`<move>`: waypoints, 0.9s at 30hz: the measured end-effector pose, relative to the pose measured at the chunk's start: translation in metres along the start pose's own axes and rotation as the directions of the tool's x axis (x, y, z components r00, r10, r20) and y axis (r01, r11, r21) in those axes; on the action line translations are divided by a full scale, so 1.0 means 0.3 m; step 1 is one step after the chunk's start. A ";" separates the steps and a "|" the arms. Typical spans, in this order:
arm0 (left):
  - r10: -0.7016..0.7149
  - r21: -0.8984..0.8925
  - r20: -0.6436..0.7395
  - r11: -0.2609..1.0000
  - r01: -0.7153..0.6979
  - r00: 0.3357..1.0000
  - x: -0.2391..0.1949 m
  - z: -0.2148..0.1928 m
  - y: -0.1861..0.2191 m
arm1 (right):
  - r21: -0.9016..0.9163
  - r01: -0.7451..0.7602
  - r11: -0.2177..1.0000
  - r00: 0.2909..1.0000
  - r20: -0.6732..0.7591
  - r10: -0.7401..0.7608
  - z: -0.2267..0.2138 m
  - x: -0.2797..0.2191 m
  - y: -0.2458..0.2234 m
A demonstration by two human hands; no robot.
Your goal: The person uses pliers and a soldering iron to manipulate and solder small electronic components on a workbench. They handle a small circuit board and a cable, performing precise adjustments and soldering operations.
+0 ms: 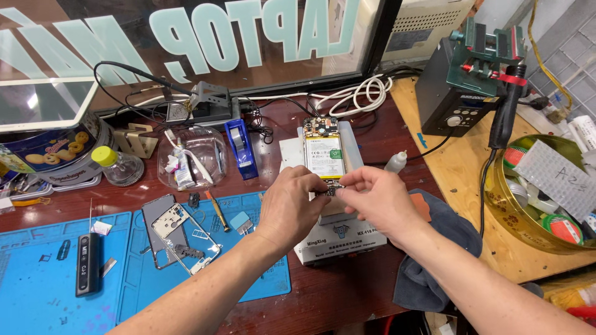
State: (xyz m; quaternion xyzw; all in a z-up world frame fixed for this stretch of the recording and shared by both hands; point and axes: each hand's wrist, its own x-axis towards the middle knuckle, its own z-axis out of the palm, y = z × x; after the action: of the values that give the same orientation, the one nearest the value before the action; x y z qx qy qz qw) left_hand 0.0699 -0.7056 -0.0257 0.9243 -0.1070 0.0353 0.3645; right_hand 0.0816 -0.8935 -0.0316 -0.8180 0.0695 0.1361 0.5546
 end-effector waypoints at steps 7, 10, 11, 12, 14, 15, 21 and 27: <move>-0.052 0.013 0.085 0.999 0.051 0.995 0.034 0.022 -0.011 | -0.333 0.113 0.936 0.989 -0.052 -0.138 -0.003 -0.011 -0.005; -0.049 -0.011 0.080 0.999 0.050 0.996 0.039 0.027 -0.006 | -0.353 0.109 0.929 0.988 -0.062 -0.140 0.003 -0.016 0.000; -0.043 -0.018 0.069 0.999 0.045 0.997 0.042 0.025 -0.005 | -0.365 0.106 0.925 0.988 -0.068 -0.140 0.007 -0.015 -0.001; -0.061 -0.031 0.081 0.998 0.064 0.995 0.042 0.025 -0.005 | -0.356 0.105 0.929 0.987 -0.075 -0.140 0.011 -0.016 0.000; -0.092 -0.056 0.106 0.994 0.098 0.990 0.051 0.029 0.000 | -0.339 0.104 0.935 0.986 -0.090 -0.142 0.009 -0.013 0.000; -0.096 -0.081 0.099 0.991 0.104 0.990 0.058 0.032 0.004 | -0.346 0.116 0.931 0.983 -0.097 -0.158 0.005 -0.011 -0.001; -0.113 -0.163 0.065 0.979 0.122 0.992 0.059 0.033 -0.019 | -0.356 0.108 0.928 0.979 -0.125 -0.161 0.019 -0.001 0.000; -0.107 -0.169 0.046 0.979 0.113 0.993 0.065 0.038 -0.042 | -0.362 0.103 0.926 0.978 -0.132 -0.160 0.021 0.010 0.009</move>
State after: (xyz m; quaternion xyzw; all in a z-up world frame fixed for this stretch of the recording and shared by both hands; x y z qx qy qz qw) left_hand 0.0917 -0.7076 -0.0396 0.8946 -0.0651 -0.0111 0.4419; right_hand 0.0828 -0.8886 -0.0371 -0.9153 0.0326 0.0430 0.3992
